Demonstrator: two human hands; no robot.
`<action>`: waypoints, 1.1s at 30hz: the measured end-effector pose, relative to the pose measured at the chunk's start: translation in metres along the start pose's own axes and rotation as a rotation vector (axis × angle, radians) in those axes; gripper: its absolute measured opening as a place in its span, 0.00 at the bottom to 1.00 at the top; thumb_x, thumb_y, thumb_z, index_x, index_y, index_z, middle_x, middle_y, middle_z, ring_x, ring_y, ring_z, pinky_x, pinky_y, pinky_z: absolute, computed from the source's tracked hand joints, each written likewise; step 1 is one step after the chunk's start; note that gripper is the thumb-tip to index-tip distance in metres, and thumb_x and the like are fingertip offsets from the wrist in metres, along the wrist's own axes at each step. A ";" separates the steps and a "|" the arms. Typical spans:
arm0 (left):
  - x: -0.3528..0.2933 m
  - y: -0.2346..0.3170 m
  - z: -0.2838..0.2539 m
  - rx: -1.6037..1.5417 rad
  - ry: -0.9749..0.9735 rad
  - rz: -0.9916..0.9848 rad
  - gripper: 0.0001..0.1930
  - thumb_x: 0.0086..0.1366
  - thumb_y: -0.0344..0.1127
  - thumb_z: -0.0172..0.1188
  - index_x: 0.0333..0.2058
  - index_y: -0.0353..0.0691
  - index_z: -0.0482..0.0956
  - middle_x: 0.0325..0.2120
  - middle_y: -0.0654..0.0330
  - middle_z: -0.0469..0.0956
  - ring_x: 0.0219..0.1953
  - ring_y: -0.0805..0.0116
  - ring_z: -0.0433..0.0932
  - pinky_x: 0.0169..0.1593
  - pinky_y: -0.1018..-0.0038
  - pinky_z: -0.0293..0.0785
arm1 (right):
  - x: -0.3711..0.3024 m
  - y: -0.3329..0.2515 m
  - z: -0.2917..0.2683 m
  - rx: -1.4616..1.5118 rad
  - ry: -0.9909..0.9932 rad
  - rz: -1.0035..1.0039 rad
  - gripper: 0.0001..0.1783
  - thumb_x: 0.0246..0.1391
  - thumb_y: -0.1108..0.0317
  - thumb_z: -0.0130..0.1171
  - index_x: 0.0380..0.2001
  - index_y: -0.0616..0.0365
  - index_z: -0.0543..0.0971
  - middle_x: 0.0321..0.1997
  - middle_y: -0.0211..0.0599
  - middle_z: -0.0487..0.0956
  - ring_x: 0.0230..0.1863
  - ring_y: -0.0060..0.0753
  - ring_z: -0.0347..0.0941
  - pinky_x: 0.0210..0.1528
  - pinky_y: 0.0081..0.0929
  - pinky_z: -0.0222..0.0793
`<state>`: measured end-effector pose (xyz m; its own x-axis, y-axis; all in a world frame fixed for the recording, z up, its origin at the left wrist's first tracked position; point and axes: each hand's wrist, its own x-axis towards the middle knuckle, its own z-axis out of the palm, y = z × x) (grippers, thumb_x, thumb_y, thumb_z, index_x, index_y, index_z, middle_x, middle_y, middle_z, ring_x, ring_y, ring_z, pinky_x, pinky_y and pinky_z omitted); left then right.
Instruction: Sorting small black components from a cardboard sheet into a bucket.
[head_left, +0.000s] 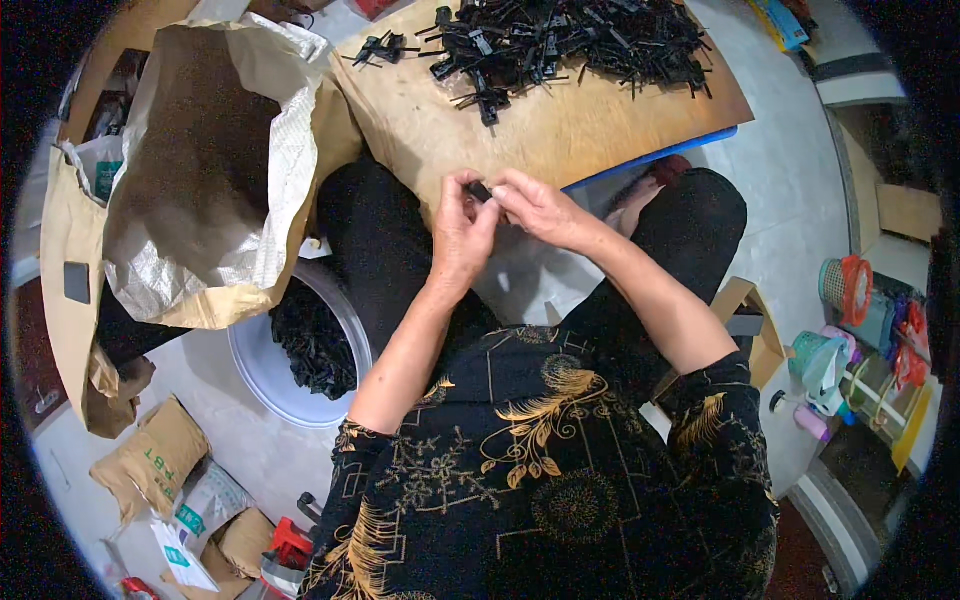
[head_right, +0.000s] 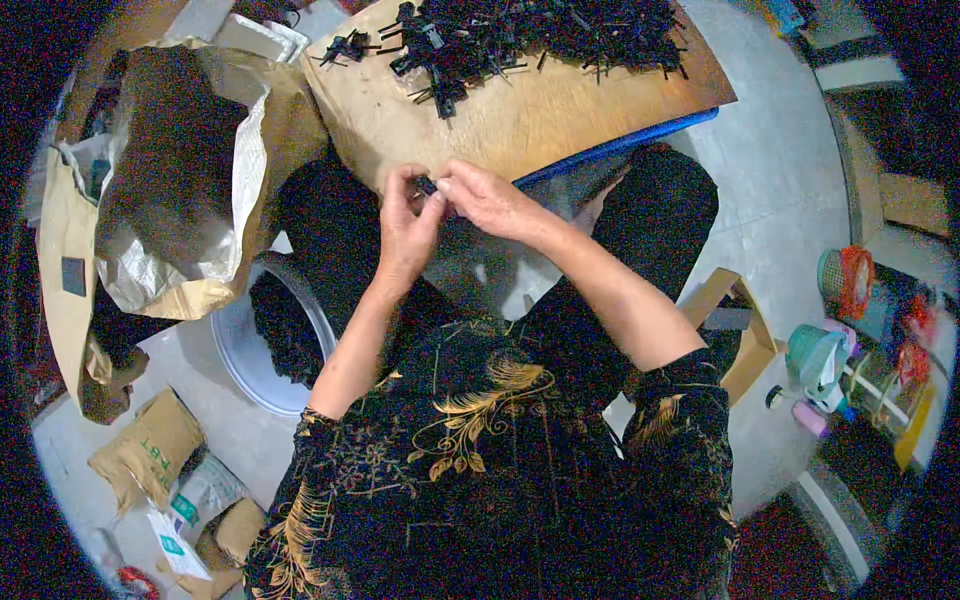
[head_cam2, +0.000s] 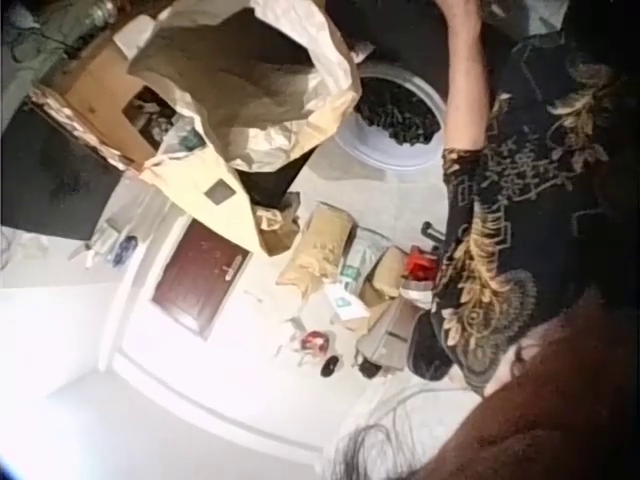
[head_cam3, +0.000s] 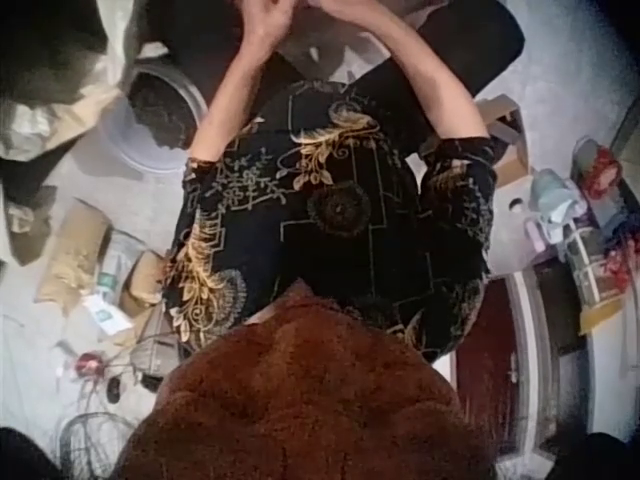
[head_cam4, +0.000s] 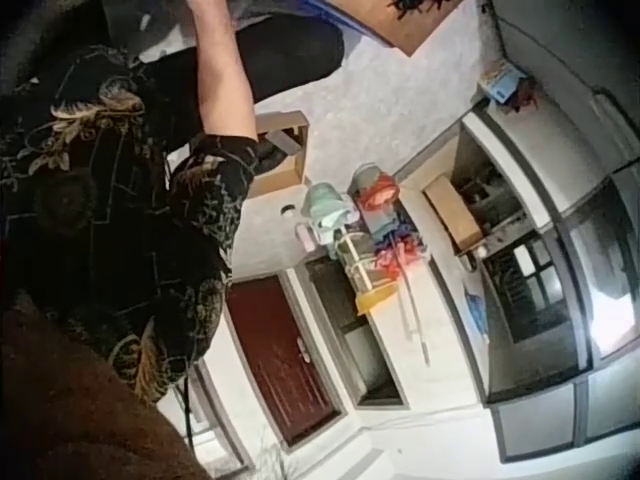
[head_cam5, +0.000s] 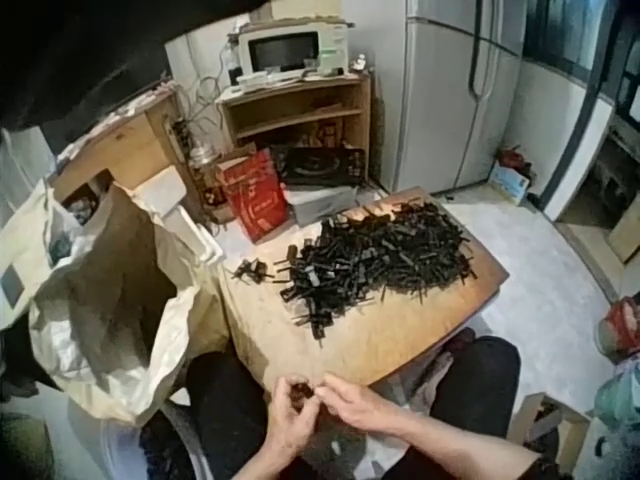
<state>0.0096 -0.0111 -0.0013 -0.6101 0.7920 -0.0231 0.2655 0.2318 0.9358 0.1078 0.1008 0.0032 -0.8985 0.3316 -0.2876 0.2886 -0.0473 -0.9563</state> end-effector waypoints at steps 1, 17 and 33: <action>0.001 0.005 -0.001 -0.275 -0.019 -0.083 0.15 0.56 0.24 0.53 0.42 0.38 0.64 0.23 0.63 0.70 0.23 0.77 0.69 0.26 0.81 0.67 | -0.002 -0.001 -0.001 0.000 0.005 -0.004 0.11 0.60 0.63 0.42 0.38 0.59 0.69 0.22 0.27 0.66 0.22 0.17 0.60 0.24 0.17 0.57; 0.001 0.017 -0.022 -0.946 -0.266 -0.464 0.20 0.61 0.29 0.48 0.52 0.37 0.60 0.30 0.56 0.74 0.24 0.70 0.74 0.25 0.82 0.71 | -0.018 -0.002 -0.009 0.343 0.098 -0.028 0.09 0.55 0.63 0.52 0.35 0.57 0.71 0.19 0.21 0.68 0.16 0.09 0.57 0.15 0.11 0.50; -0.001 0.026 -0.015 -0.553 -0.570 -0.242 0.19 0.63 0.29 0.47 0.53 0.40 0.61 0.35 0.58 0.72 0.31 0.74 0.74 0.33 0.82 0.72 | -0.011 0.013 -0.010 0.216 0.018 -0.114 0.16 0.56 0.60 0.51 0.40 0.61 0.71 0.24 0.29 0.75 0.21 0.18 0.70 0.25 0.18 0.66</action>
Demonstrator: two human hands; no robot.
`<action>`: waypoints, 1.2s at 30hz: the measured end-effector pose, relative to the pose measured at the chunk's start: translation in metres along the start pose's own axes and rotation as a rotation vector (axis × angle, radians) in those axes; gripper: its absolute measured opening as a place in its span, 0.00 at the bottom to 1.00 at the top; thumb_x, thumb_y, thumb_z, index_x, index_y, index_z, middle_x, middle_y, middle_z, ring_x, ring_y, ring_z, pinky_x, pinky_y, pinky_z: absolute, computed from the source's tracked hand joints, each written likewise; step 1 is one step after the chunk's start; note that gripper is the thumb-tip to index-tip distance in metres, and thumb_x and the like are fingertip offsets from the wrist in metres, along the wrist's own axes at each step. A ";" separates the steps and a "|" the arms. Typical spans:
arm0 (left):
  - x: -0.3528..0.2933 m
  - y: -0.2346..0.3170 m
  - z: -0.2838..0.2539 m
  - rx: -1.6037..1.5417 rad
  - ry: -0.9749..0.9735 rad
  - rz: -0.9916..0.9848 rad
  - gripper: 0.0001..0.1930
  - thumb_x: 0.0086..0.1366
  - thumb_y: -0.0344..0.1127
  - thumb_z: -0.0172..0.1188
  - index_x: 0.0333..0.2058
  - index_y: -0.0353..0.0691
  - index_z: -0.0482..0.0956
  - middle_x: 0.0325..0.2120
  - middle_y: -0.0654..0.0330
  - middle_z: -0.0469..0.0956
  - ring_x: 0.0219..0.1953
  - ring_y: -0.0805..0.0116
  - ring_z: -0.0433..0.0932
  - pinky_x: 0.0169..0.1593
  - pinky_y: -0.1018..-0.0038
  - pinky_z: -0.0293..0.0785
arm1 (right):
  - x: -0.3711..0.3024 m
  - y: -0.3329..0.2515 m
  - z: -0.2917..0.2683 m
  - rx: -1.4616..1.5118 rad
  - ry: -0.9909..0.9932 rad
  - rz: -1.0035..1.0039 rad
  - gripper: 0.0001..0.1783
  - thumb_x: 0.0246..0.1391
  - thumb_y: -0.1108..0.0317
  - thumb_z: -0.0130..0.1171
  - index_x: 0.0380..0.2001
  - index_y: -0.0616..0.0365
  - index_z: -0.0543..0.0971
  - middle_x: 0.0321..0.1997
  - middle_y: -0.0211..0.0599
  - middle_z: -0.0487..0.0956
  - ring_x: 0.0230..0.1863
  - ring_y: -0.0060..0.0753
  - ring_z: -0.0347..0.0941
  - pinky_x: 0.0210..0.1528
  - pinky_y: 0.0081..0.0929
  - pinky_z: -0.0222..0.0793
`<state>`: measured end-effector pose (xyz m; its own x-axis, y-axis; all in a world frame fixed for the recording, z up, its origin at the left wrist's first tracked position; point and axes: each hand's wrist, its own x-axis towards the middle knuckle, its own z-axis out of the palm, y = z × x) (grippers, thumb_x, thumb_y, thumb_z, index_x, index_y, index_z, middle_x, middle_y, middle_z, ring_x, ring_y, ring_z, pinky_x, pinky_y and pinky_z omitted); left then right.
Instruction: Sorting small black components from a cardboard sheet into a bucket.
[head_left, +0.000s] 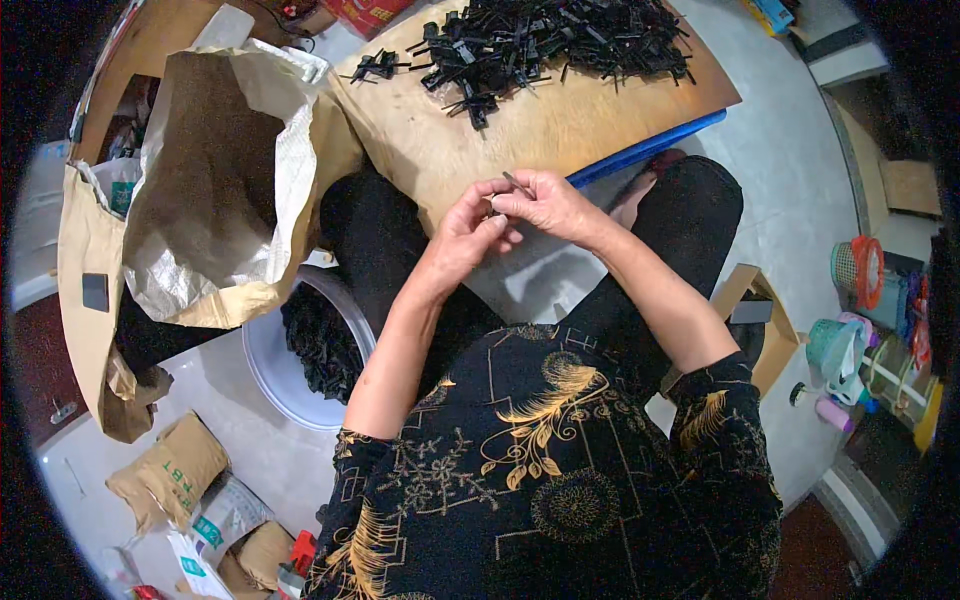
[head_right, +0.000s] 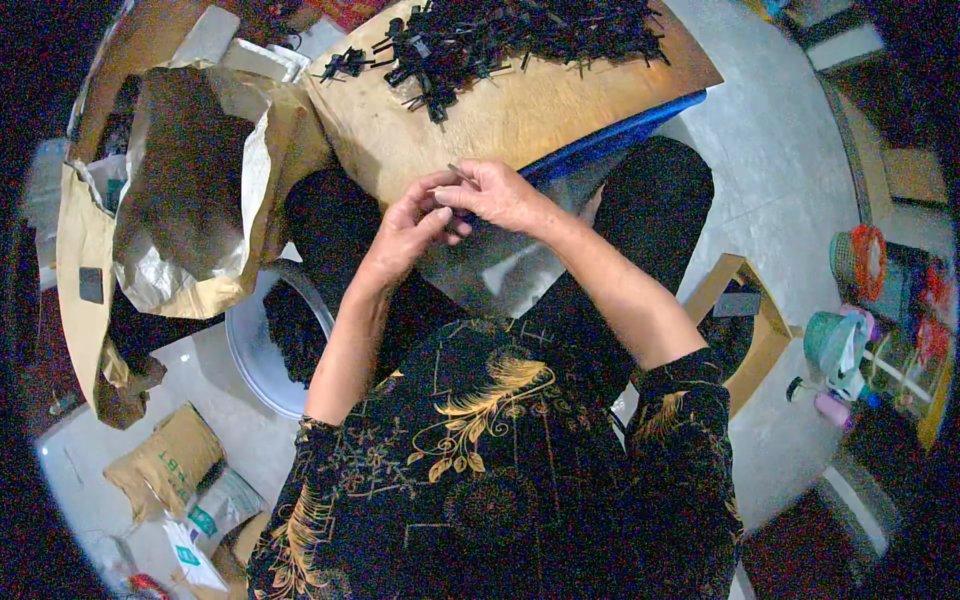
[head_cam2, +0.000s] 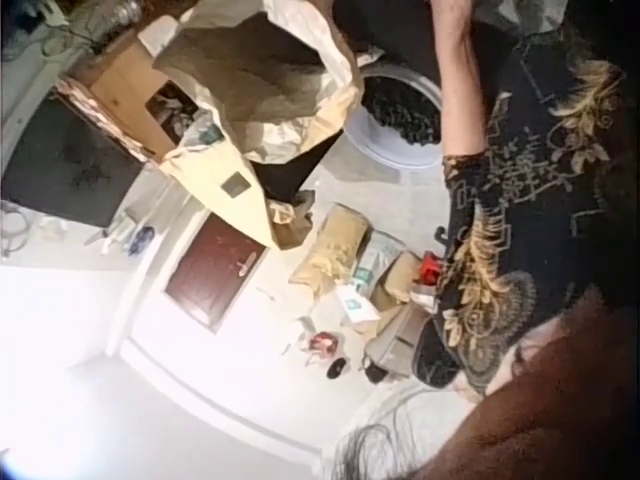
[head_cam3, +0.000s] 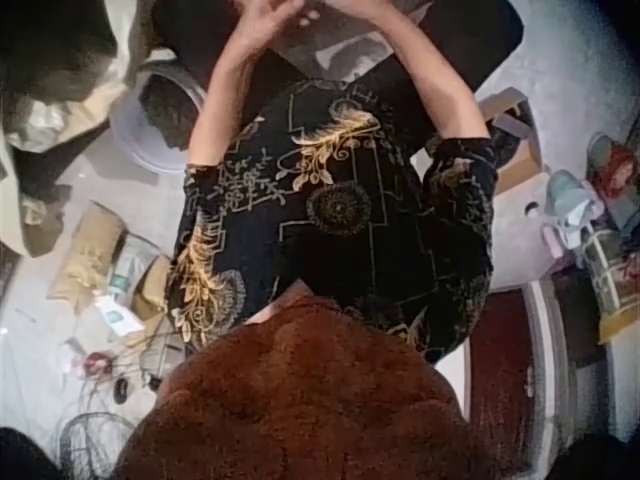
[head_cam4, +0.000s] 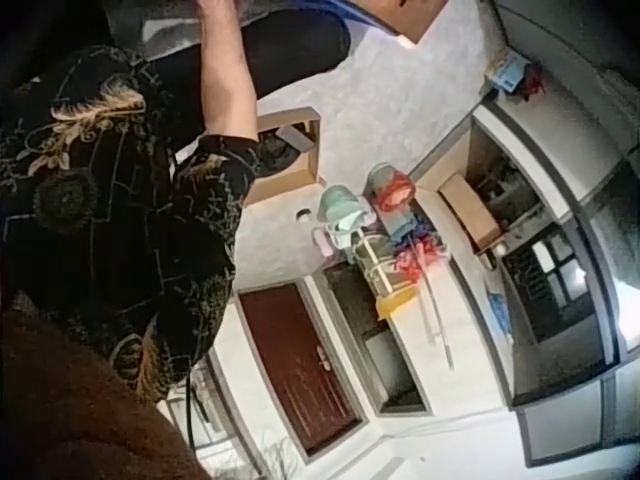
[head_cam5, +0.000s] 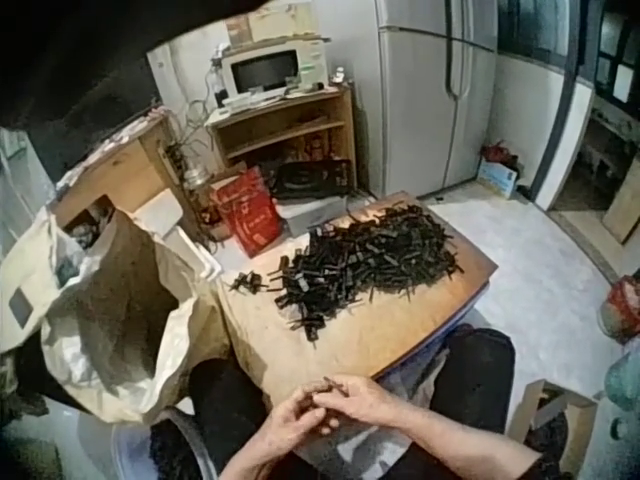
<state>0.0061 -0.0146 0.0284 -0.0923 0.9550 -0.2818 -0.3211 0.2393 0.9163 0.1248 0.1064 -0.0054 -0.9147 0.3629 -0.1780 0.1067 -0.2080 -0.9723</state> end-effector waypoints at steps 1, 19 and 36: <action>0.001 -0.003 0.001 0.053 0.040 0.008 0.19 0.63 0.28 0.46 0.53 0.40 0.61 0.35 0.59 0.72 0.32 0.75 0.73 0.35 0.81 0.71 | 0.000 0.002 0.001 -0.047 0.018 0.008 0.16 0.57 0.59 0.49 0.40 0.61 0.70 0.23 0.27 0.74 0.20 0.17 0.68 0.22 0.16 0.64; 0.018 -0.020 -0.005 0.110 0.362 0.237 0.16 0.62 0.25 0.45 0.50 0.33 0.63 0.32 0.63 0.70 0.29 0.79 0.66 0.34 0.83 0.67 | 0.008 -0.027 0.028 0.246 0.055 0.348 0.13 0.62 0.58 0.37 0.47 0.47 0.62 0.14 0.15 0.55 0.11 0.08 0.46 0.11 0.10 0.41; 0.032 -0.038 -0.007 -0.451 0.472 0.131 0.16 0.64 0.27 0.41 0.52 0.40 0.59 0.30 0.59 0.70 0.32 0.70 0.75 0.35 0.77 0.74 | 0.212 -0.094 -0.004 -1.583 -0.040 -0.429 0.08 0.44 0.67 0.52 0.21 0.60 0.75 0.24 0.43 0.77 0.29 0.45 0.74 0.31 0.36 0.69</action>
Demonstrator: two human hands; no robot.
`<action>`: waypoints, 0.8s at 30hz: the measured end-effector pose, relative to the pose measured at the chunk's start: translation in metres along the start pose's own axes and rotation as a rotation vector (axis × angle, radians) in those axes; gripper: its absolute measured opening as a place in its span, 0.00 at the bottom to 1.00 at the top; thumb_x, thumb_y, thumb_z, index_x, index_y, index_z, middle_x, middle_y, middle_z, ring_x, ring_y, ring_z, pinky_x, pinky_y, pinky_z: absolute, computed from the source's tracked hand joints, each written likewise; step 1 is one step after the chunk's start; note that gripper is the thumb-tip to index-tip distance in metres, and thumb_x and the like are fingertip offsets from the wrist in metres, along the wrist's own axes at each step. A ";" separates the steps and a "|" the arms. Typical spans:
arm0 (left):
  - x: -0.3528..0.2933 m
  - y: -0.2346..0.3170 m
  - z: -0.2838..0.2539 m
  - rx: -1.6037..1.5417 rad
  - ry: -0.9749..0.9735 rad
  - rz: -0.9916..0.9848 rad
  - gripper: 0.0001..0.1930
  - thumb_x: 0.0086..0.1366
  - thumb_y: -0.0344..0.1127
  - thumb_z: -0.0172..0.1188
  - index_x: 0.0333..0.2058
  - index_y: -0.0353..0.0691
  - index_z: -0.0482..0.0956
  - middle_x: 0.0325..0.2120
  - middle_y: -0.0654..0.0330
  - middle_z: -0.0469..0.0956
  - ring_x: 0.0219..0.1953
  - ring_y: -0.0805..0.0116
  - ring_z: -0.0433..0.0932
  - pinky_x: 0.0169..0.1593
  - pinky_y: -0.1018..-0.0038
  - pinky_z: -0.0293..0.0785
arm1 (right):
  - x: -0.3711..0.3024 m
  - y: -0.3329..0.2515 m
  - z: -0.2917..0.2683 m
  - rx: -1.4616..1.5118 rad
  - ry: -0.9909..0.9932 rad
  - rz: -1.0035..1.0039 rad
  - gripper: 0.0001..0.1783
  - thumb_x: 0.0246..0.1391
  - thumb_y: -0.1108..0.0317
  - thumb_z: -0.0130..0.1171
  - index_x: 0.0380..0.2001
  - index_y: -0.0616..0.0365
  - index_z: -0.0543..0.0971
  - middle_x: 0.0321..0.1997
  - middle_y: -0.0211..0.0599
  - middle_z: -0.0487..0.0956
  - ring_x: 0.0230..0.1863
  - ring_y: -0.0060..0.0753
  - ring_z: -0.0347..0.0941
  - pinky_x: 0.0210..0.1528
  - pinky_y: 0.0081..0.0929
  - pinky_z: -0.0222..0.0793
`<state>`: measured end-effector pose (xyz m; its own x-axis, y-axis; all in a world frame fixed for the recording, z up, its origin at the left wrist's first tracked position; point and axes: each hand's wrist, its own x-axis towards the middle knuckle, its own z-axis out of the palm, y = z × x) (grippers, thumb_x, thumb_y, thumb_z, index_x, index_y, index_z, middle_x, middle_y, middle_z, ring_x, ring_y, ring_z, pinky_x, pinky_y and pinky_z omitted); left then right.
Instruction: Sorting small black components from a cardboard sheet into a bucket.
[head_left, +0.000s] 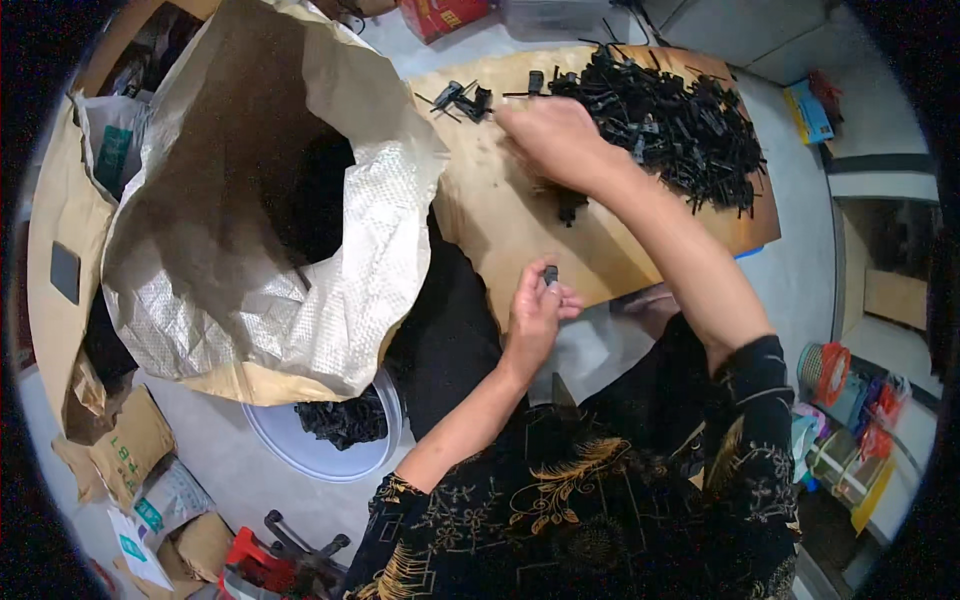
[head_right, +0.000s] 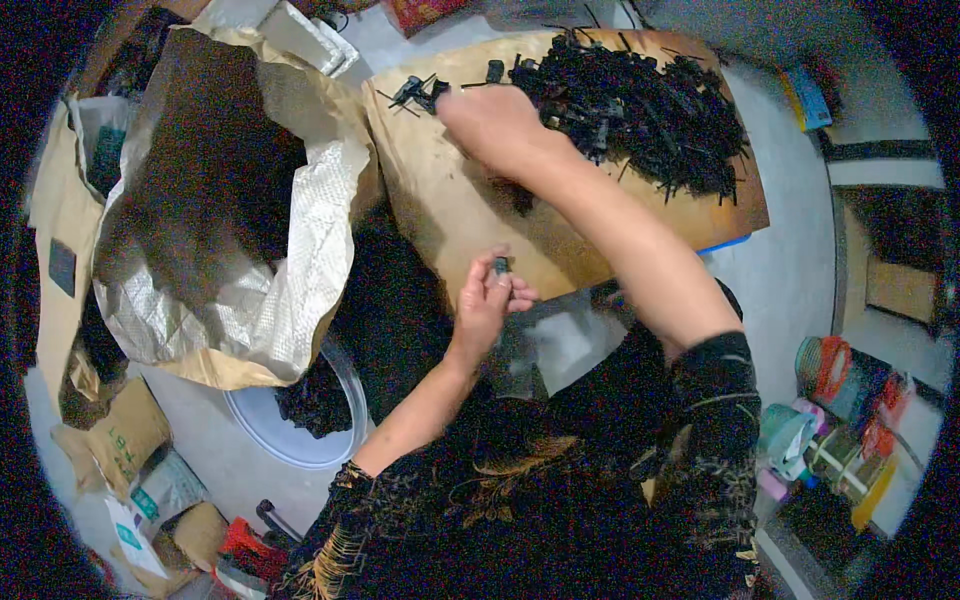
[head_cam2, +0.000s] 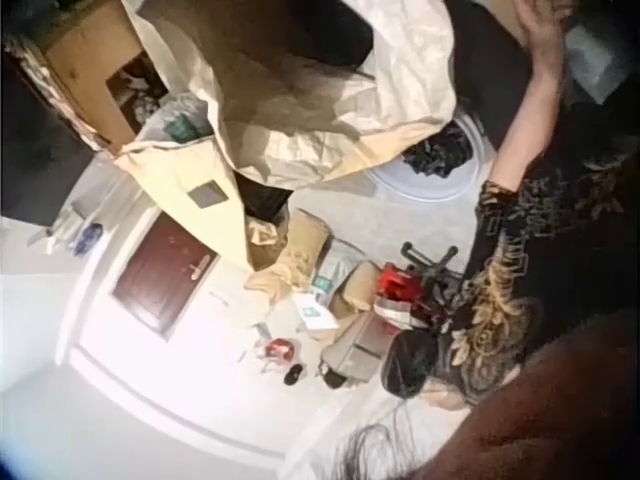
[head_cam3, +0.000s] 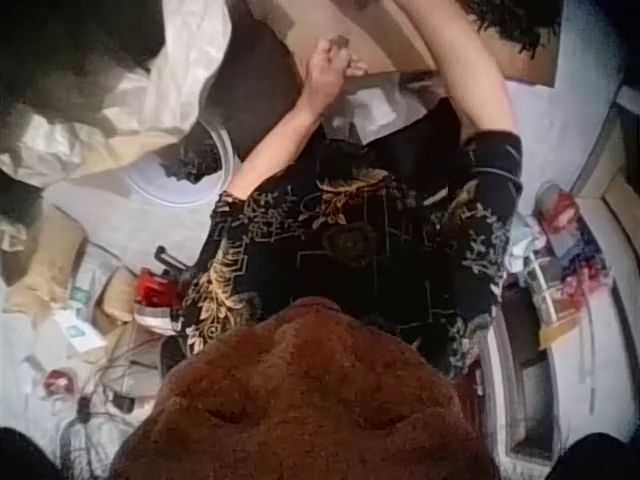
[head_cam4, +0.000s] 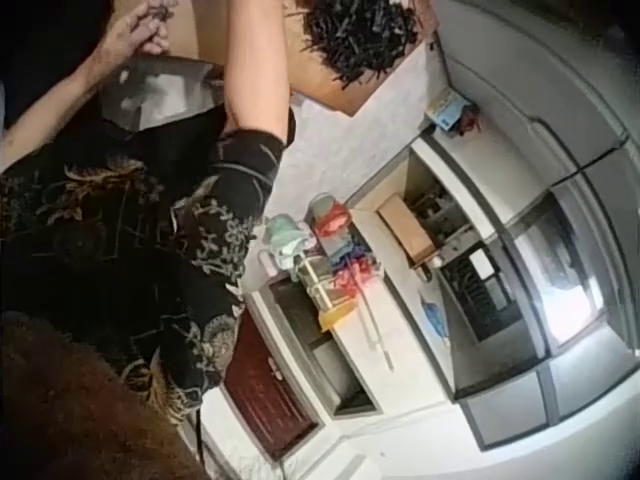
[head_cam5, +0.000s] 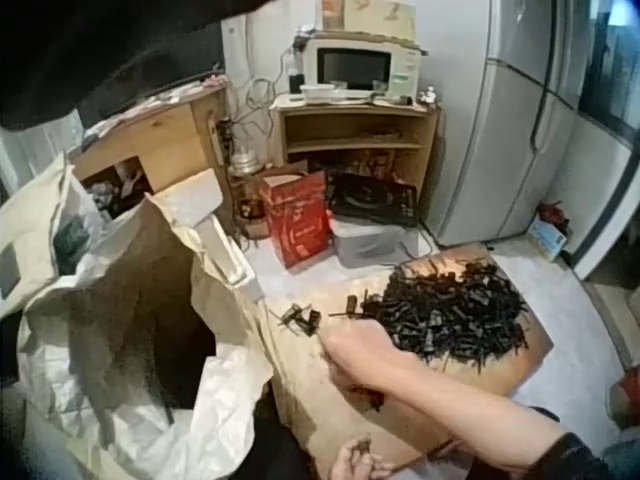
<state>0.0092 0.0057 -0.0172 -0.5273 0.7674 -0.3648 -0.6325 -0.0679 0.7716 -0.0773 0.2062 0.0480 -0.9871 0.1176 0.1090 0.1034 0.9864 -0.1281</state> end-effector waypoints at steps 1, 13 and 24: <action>0.000 0.003 0.002 -0.003 -0.005 -0.045 0.16 0.65 0.28 0.41 0.51 0.40 0.59 0.29 0.60 0.70 0.31 0.70 0.75 0.35 0.77 0.74 | 0.015 -0.001 0.009 0.000 -0.005 -0.004 0.08 0.44 0.67 0.52 0.21 0.60 0.75 0.24 0.43 0.77 0.29 0.45 0.74 0.31 0.36 0.69; -0.001 0.010 0.005 -0.171 0.102 -0.156 0.07 0.66 0.36 0.43 0.38 0.41 0.64 0.25 0.61 0.69 0.26 0.72 0.72 0.32 0.78 0.71 | 0.019 -0.001 0.036 0.040 0.021 0.096 0.07 0.44 0.67 0.51 0.21 0.57 0.76 0.25 0.45 0.76 0.29 0.47 0.74 0.30 0.39 0.68; -0.012 0.039 0.004 -0.059 -0.036 -0.034 0.32 0.57 0.39 0.59 0.55 0.35 0.53 0.22 0.63 0.69 0.18 0.78 0.68 0.18 0.85 0.59 | -0.172 -0.058 -0.012 0.667 0.000 0.136 0.06 0.52 0.69 0.49 0.32 0.60 0.70 0.24 0.49 0.71 0.28 0.51 0.70 0.29 0.35 0.64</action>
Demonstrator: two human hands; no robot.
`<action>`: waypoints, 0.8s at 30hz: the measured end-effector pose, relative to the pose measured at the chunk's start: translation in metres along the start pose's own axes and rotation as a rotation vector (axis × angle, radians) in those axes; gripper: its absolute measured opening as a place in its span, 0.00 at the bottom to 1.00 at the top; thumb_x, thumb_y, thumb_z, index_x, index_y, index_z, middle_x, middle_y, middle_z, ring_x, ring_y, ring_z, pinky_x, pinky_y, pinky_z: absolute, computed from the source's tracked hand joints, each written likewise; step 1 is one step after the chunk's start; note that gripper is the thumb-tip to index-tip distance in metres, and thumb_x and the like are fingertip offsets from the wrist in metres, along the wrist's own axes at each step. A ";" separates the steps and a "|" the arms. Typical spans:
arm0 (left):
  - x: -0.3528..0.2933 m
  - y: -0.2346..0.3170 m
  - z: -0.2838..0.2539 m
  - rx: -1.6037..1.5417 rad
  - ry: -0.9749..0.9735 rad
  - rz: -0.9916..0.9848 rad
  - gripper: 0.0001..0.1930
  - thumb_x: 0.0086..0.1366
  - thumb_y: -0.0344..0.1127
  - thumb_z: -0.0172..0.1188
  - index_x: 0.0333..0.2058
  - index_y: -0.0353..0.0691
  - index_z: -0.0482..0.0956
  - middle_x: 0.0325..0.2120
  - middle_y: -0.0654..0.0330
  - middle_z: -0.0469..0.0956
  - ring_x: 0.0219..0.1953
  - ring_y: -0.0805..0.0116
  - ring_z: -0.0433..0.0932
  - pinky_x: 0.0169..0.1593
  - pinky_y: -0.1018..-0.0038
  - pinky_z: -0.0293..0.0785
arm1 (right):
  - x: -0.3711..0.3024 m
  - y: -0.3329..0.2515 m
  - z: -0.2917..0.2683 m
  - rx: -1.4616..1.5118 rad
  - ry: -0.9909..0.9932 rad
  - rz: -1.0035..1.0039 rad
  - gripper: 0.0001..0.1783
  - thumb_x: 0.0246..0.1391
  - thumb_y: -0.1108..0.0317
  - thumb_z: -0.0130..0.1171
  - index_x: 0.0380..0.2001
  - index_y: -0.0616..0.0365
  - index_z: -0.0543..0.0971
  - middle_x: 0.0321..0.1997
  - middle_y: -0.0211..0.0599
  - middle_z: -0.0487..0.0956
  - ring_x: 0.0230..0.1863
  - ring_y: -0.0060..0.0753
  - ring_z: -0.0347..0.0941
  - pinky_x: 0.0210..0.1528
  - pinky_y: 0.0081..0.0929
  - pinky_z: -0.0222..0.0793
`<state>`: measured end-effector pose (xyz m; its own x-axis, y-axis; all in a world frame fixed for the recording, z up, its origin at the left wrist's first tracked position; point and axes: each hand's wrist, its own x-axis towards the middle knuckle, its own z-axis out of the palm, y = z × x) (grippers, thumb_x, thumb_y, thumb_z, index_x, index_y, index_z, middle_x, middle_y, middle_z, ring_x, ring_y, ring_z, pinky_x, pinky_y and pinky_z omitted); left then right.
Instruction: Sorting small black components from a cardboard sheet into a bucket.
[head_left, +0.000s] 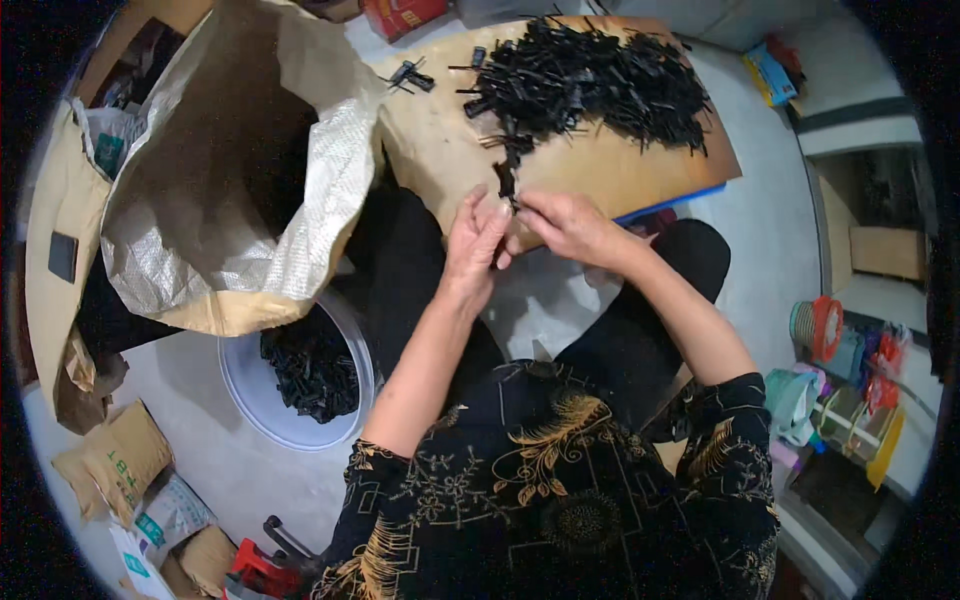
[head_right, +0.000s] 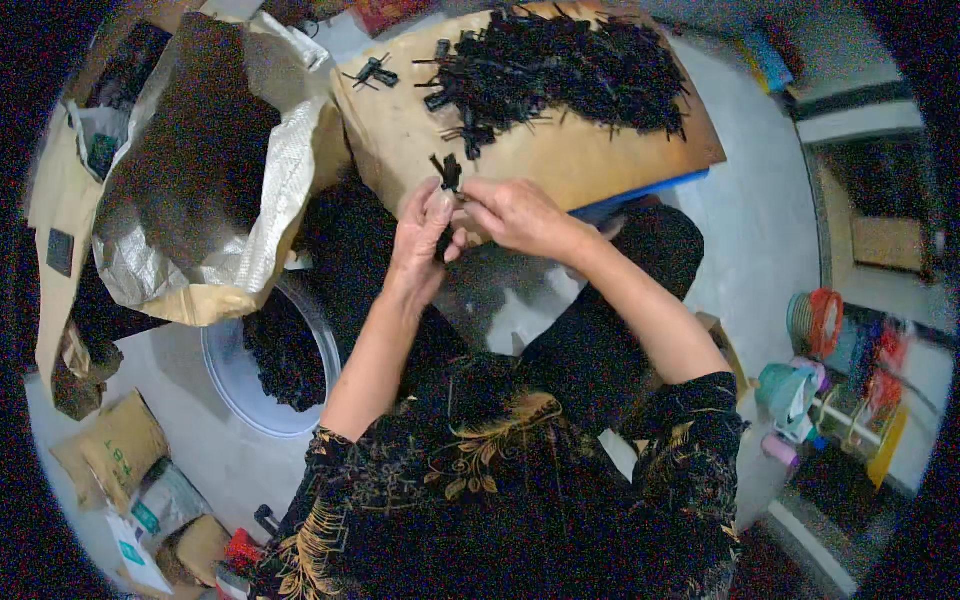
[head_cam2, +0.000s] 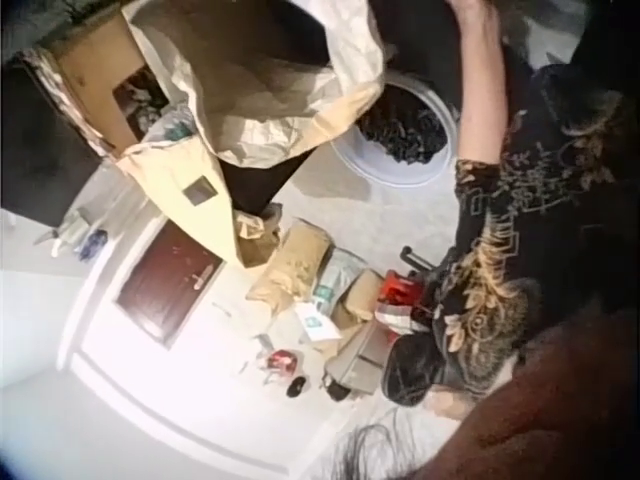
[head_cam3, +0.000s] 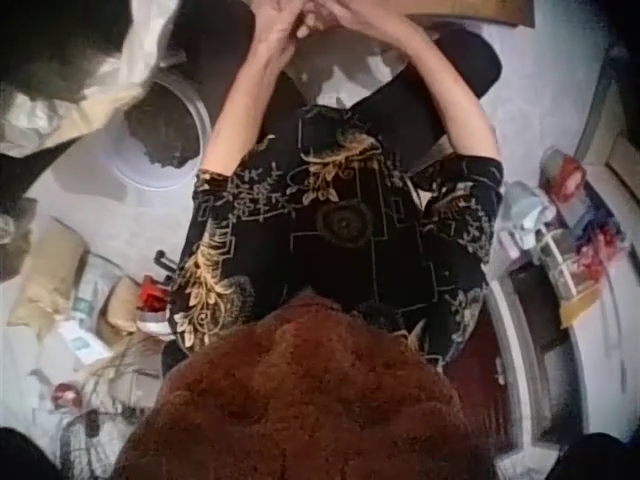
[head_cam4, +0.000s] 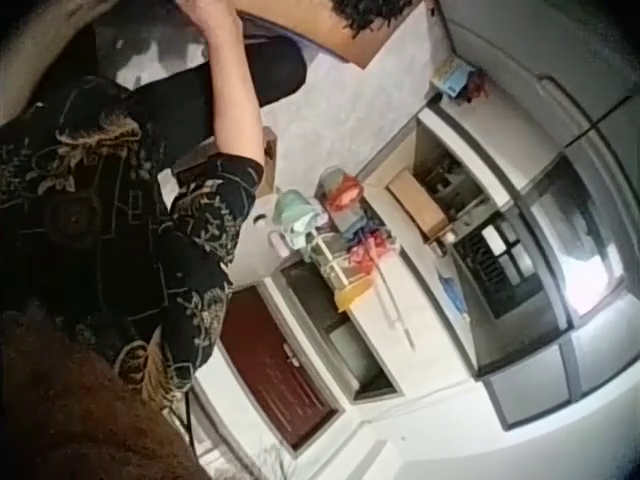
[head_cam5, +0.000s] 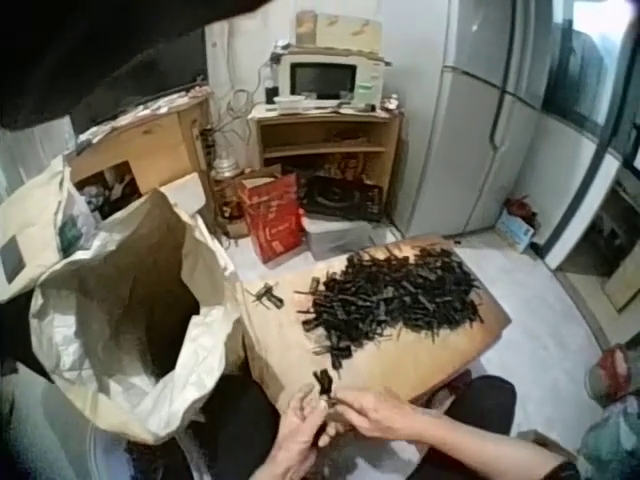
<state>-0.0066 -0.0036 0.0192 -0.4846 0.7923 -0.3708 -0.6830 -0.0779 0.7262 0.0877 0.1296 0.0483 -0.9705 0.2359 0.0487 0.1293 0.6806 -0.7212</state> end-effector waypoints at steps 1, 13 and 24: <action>0.000 -0.001 -0.003 -0.003 -0.087 -0.044 0.34 0.57 0.37 0.60 0.57 0.35 0.52 0.26 0.63 0.69 0.20 0.78 0.69 0.18 0.85 0.60 | -0.014 -0.001 0.003 0.117 -0.042 0.044 0.06 0.52 0.70 0.49 0.33 0.60 0.69 0.26 0.48 0.72 0.30 0.52 0.70 0.31 0.35 0.65; -0.017 -0.021 -0.003 0.126 -0.207 -0.135 0.24 0.56 0.32 0.59 0.50 0.39 0.61 0.26 0.63 0.70 0.25 0.76 0.73 0.19 0.88 0.61 | -0.083 0.007 0.021 0.067 0.063 0.086 0.12 0.52 0.62 0.52 0.39 0.53 0.71 0.25 0.47 0.74 0.28 0.47 0.73 0.28 0.38 0.65; -0.016 -0.038 -0.005 0.606 -0.171 0.110 0.19 0.55 0.23 0.54 0.43 0.42 0.59 0.22 0.65 0.64 0.20 0.78 0.68 0.21 0.83 0.62 | -0.064 0.014 0.052 0.521 0.068 0.327 0.16 0.58 0.58 0.43 0.28 0.62 0.66 0.20 0.42 0.67 0.22 0.34 0.64 0.27 0.33 0.62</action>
<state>0.0238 -0.0162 -0.0052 -0.4058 0.8886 -0.2139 -0.1792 0.1521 0.9720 0.1417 0.0882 -0.0007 -0.8799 0.4308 -0.2005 0.2852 0.1411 -0.9480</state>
